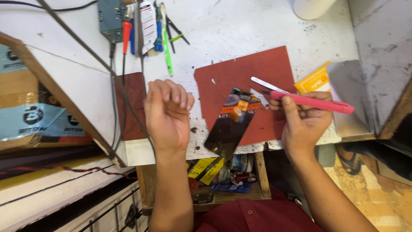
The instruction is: The person uses tweezers and a blade to peel away the internal components and adhesive from a mobile phone screen assembly.
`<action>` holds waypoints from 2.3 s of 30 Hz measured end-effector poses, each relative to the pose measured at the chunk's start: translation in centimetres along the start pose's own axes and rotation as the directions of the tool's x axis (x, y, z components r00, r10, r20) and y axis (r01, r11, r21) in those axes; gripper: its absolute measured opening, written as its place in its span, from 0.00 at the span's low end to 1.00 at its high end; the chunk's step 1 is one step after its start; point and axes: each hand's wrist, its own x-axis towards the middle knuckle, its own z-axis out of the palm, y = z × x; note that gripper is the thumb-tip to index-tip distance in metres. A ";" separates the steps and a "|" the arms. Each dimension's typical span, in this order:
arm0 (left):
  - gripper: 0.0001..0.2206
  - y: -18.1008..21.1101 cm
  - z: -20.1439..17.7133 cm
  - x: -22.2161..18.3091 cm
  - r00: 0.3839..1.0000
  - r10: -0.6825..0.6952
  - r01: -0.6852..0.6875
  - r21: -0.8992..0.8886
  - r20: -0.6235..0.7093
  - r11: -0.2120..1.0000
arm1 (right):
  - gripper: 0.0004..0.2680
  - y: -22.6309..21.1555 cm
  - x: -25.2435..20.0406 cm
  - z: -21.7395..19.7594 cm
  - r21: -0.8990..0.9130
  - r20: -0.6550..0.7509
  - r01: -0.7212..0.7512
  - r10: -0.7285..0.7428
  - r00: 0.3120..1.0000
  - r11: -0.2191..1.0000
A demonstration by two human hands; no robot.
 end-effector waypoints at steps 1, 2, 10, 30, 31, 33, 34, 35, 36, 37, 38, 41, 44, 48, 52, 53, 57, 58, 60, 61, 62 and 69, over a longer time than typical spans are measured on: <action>0.15 0.7 0.0 -0.3 0.996 -0.083 0.090 -0.243 0.038 0.966 | 0.11 0.1 -0.2 0.2 0.016 0.008 -0.008 0.008 1.000 1.000; 0.18 1.2 0.2 -0.6 0.984 -0.152 0.179 -0.467 0.096 0.866 | 0.12 0.0 -0.2 0.2 0.004 0.015 0.014 -0.014 1.000 1.000; 0.14 0.5 1.0 -1.3 0.970 -0.224 0.235 -0.617 0.096 0.751 | 0.12 0.2 -0.4 -0.2 -0.090 0.027 0.013 -0.011 1.000 0.996; 0.11 -3.4 3.2 -2.5 0.964 -0.223 0.255 -0.744 0.146 0.617 | 0.11 -0.5 -0.4 0.5 -0.161 0.031 0.005 0.000 1.000 0.987; 0.11 -3.4 3.2 -2.6 0.961 -0.231 0.264 -0.752 0.152 0.605 | 0.11 -0.5 -0.4 0.5 -0.160 0.031 0.005 0.000 1.000 0.987; 0.11 -3.6 3.3 -2.8 0.958 -0.239 0.272 -0.759 0.158 0.591 | 0.11 -0.6 -0.3 0.6 -0.170 0.023 -0.016 0.020 1.000 0.985; 0.11 -3.6 3.4 -2.8 0.957 -0.240 0.276 -0.761 0.162 0.587 | 0.11 -0.7 -0.3 0.6 -0.172 0.023 -0.016 0.020 1.000 0.985; 0.12 -3.6 3.4 -2.8 0.956 -0.241 0.280 -0.763 0.167 0.583 | 0.11 -0.7 -0.3 0.7 -0.173 0.025 -0.011 0.016 1.000 0.985; 0.12 -3.5 3.5 -2.9 0.956 -0.241 0.279 -0.764 0.166 0.582 | 0.11 -0.7 -0.3 0.7 -0.174 0.026 -0.007 0.011 1.000 0.985; 0.13 -3.5 3.6 -2.9 0.955 -0.243 0.284 -0.764 0.171 0.579 | 0.11 -0.7 -0.3 0.7 -0.174 0.027 -0.006 0.011 1.000 0.985; 0.14 -3.4 3.7 -2.9 0.953 -0.244 0.289 -0.765 0.177 0.575 | 0.11 -0.7 -0.3 0.7 -0.178 0.033 -0.003 0.010 0.999 0.984; 0.15 -3.2 3.8 -2.8 0.953 -0.242 0.295 -0.758 0.185 0.582 | 0.11 -0.7 -0.3 0.8 -0.178 0.035 -0.004 0.011 0.999 0.984; 0.17 -3.0 3.8 -2.8 0.951 -0.218 0.305 -0.761 0.217 0.572 | 0.11 -0.7 -0.3 0.8 -0.174 0.034 0.000 0.006 0.999 0.985; 0.19 -2.8 3.8 -2.8 0.951 -0.234 0.303 -0.768 0.204 0.564 | 0.11 -0.9 -0.3 1.0 -0.179 0.032 -0.009 0.015 0.999 0.984; 0.20 -2.7 3.8 -2.8 0.951 -0.247 0.297 -0.770 0.185 0.565 | 0.11 -1.0 -0.3 1.0 -0.190 0.024 -0.025 0.030 0.999 0.981; 0.20 -2.6 3.8 -2.8 0.950 -0.254 0.297 -0.770 0.179 0.566 | 0.11 -0.9 -0.3 1.0 -0.194 0.036 -0.007 0.014 0.999 0.981; 0.20 -2.5 3.7 -2.9 0.953 -0.247 0.294 -0.748 0.177 0.595 | 0.11 -0.9 -0.3 1.0 -0.198 0.049 0.014 -0.004 0.999 0.980; 0.20 -2.5 3.8 -2.9 0.954 -0.243 0.288 -0.745 0.173 0.601 | 0.11 -0.9 -0.3 1.0 -0.199 0.049 0.015 -0.005 0.999 0.980; 0.19 -2.5 3.7 -2.9 0.957 -0.237 0.282 -0.743 0.169 0.607 | 0.11 -0.9 -0.3 1.0 -0.182 0.035 0.002 0.004 0.999 0.983; 0.19 -2.5 3.7 -3.0 0.956 -0.243 0.283 -0.738 0.165 0.612 | 0.11 -0.9 -0.3 1.0 -0.182 0.035 0.003 0.004 0.999 0.983; 0.19 -2.5 3.7 -3.0 0.955 -0.249 0.284 -0.734 0.161 0.617 | 0.11 -0.9 -0.3 1.0 -0.185 0.029 -0.009 0.014 0.999 0.983; 0.18 -2.7 3.8 -3.2 0.952 -0.257 0.292 -0.737 0.165 0.609 | 0.11 -0.5 -0.4 0.7 -0.170 0.049 0.020 -0.012 0.999 0.985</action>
